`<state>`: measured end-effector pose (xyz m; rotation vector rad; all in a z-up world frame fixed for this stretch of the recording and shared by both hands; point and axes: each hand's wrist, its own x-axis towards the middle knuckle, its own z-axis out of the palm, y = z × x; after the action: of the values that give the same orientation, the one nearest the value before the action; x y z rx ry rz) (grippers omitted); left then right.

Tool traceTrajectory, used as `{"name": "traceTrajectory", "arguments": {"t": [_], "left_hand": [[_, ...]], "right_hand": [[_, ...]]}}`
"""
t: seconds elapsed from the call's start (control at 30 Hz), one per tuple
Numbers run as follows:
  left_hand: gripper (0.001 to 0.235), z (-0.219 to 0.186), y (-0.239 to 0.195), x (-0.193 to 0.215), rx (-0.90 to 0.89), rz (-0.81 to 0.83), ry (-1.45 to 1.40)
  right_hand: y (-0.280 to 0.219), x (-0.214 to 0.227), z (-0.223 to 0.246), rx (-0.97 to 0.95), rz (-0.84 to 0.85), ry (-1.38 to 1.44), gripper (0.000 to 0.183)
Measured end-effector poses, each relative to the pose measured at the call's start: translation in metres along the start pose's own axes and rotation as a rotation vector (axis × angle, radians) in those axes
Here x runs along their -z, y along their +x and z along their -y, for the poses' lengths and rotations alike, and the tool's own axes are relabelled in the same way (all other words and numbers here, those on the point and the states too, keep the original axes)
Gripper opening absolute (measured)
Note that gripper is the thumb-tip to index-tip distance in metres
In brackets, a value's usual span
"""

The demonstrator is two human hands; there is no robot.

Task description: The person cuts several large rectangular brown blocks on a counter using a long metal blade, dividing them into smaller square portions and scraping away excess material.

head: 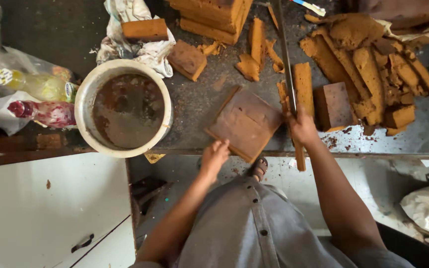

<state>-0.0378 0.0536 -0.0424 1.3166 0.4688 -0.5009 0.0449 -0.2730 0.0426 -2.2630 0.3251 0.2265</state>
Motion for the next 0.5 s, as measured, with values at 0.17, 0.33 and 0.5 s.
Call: {"name": "traceTrajectory", "arguments": {"t": [0.17,0.33,0.5], "left_hand": [[0.057,-0.064,0.035,0.014,-0.272,-0.11,0.343],[0.079,-0.106,0.017,-0.009,-0.231,-0.26,0.499],[0.073,-0.136,-0.026,-0.062,-1.005,-0.125,1.209]], "right_hand": [[-0.056,-0.012,-0.002,0.165,-0.026,0.191,0.028],[-0.096,-0.012,0.005,0.341,-0.307,-0.209,0.037],[-0.16,-0.026,0.039,0.245,-0.322,-0.374,0.056]]}}
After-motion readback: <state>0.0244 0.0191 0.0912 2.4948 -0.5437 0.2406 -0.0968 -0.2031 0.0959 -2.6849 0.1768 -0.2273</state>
